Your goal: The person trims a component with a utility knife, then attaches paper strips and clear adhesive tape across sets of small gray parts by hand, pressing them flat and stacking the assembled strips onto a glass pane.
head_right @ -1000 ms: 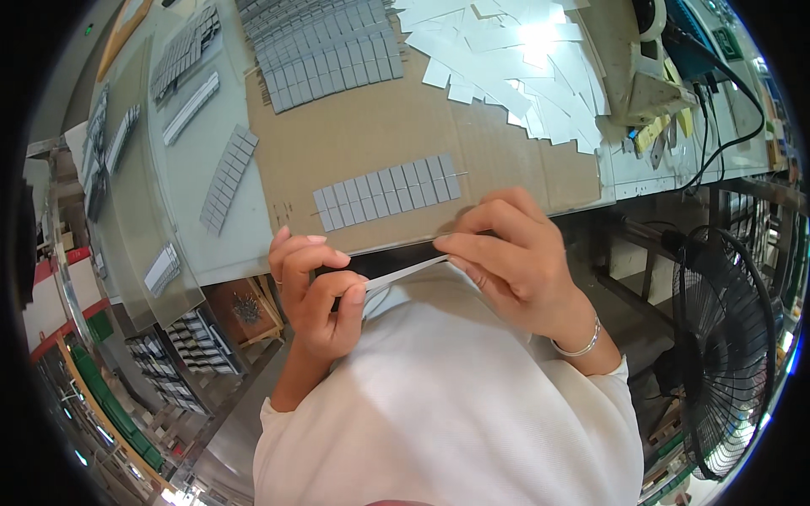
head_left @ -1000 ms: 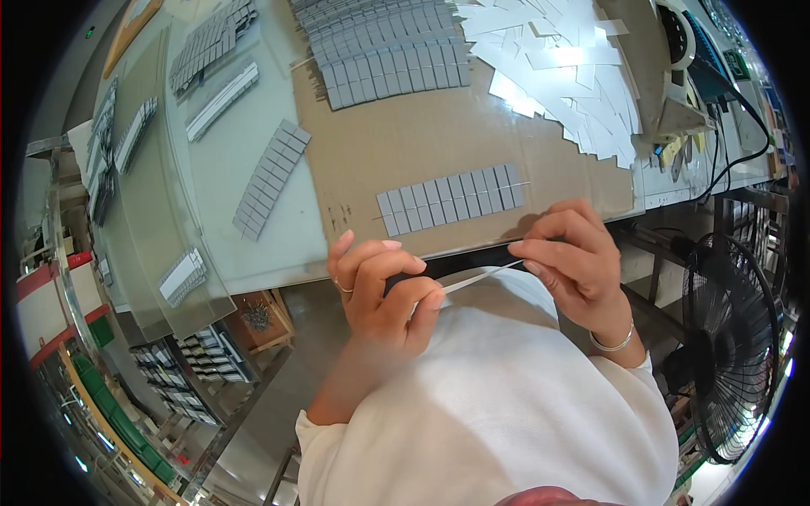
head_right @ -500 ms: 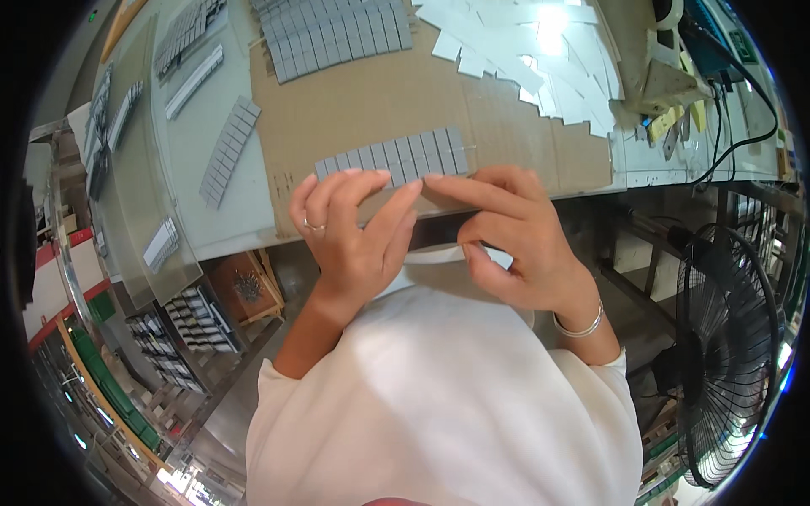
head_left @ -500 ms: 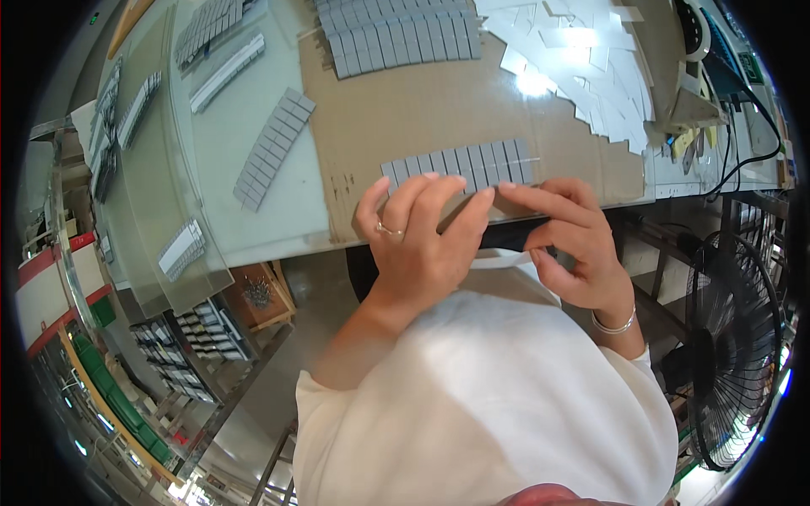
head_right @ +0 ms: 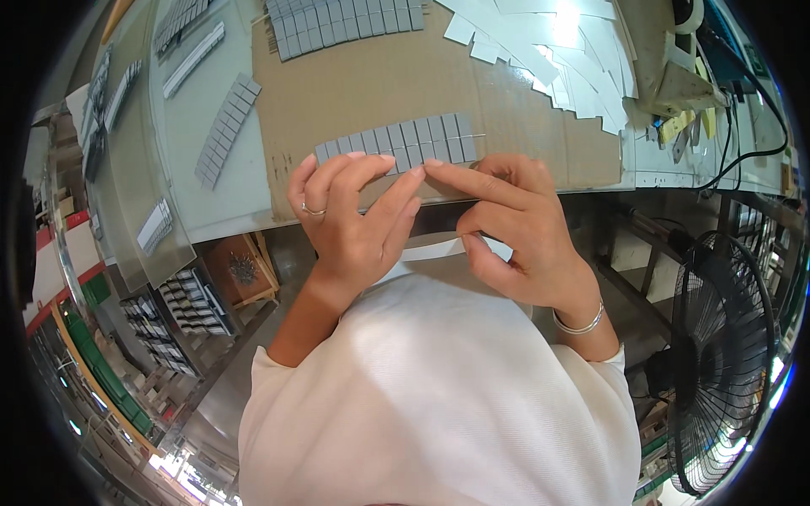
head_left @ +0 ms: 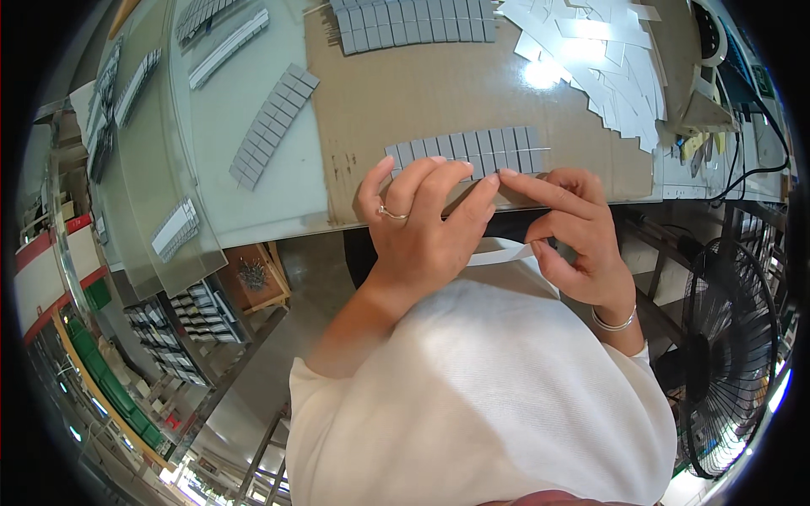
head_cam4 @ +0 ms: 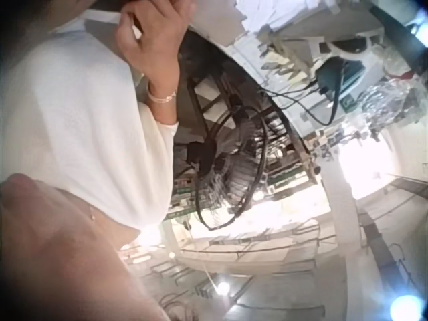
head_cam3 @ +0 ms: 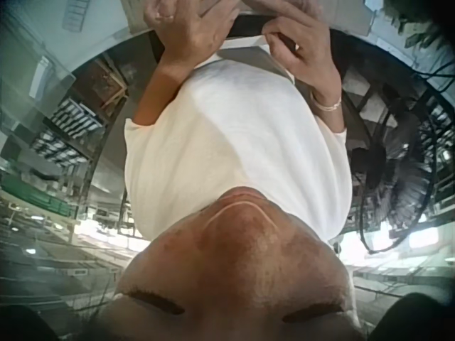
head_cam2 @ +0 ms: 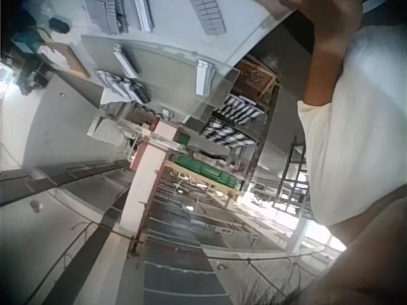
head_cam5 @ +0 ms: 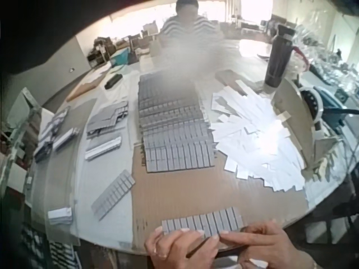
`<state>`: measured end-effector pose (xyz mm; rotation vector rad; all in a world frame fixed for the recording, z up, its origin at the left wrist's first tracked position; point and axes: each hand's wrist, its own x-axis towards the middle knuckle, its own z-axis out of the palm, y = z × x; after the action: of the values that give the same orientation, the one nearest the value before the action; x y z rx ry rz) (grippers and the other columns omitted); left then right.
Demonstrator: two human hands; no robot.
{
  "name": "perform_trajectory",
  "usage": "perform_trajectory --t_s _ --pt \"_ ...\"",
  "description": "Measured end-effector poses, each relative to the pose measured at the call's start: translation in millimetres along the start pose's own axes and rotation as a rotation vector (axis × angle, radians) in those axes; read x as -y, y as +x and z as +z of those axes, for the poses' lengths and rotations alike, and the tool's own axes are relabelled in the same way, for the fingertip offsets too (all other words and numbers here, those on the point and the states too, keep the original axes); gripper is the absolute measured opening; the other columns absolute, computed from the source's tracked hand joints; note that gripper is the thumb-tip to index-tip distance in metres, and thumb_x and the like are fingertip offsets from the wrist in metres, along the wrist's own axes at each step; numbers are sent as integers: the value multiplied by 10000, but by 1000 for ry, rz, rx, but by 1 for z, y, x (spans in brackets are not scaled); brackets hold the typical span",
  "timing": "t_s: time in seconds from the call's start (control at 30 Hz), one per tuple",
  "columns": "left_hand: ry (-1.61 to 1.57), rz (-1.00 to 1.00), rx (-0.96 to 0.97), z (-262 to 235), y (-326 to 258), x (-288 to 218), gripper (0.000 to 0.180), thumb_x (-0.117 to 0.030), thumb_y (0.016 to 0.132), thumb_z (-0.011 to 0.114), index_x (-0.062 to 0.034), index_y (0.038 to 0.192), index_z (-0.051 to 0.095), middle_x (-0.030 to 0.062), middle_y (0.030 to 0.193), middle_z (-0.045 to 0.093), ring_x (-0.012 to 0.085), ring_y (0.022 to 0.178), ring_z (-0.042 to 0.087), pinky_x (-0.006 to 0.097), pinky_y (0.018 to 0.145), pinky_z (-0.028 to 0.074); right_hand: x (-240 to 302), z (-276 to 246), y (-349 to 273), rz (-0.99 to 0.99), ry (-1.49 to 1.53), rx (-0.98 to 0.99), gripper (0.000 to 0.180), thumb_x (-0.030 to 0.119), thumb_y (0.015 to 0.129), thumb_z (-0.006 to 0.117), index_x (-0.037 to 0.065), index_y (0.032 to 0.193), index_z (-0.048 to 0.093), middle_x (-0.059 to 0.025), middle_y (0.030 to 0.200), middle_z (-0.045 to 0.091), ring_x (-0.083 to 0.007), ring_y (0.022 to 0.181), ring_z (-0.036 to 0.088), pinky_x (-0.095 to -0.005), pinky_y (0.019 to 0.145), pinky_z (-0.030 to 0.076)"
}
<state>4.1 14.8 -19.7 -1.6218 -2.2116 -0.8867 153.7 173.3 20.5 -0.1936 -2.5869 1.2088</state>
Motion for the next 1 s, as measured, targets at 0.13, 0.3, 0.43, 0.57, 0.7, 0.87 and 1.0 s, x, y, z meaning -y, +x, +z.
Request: perform_trajectory --t_s 0.13,0.3,0.43,0.57,0.7,0.87,1.0 --pt "-76 6 -55 -14 -5 4 281 -164 760 748 -186 1040 754 -6 1095 609 231 1063 528 465 998 344 3 -15 3 43 108 7 71 2 705 657 22 773 651 -151 1316 650 -318 995 561 -388 891 446" --pt "-32 -101 -206 -30 -24 31 214 -129 762 722 -154 973 701 -10 1033 650 208 980 578 398 937 346 9 -45 0 235 267 -227 122 14 879 639 -44 944 723 -76 841 624 -120 736 551 -238 638 420" --pt "67 -73 -137 -32 -24 40 162 -140 787 728 -166 926 649 -10 1099 681 192 1050 600 402 1010 318 -2 -33 20 401 468 -273 137 49 939 650 -37 1010 730 -30 799 637 -70 675 538 -194 587 394" --pt "75 -47 -132 -27 -23 42 165 -142 793 730 -173 925 635 -23 1111 687 185 1072 603 416 1039 307 -9 -19 34 486 479 -270 150 85 921 717 1 1042 748 3 827 682 -25 703 579 -153 567 398" --pt "83 -33 -110 -28 -25 46 174 -132 800 717 -173 946 631 -26 1112 694 184 1089 597 422 1049 303 -14 -18 41 529 390 -170 138 108 928 715 23 1028 756 24 755 663 -24 664 560 -159 542 388" --pt "96 -29 -98 -29 -25 47 175 -114 795 704 -166 952 647 -21 1104 699 193 1082 594 412 1045 309 -12 -17 48 554 338 -112 132 123 932 709 33 1014 759 30 710 639 -19 623 529 -163 518 375" --pt "132 -29 -93 -29 -24 46 160 -129 805 683 -159 961 701 -23 1088 700 189 1067 598 400 1050 311 -13 -16 49 569 314 -104 133 118 938 696 25 1013 754 29 703 633 -17 604 516 -168 505 377"
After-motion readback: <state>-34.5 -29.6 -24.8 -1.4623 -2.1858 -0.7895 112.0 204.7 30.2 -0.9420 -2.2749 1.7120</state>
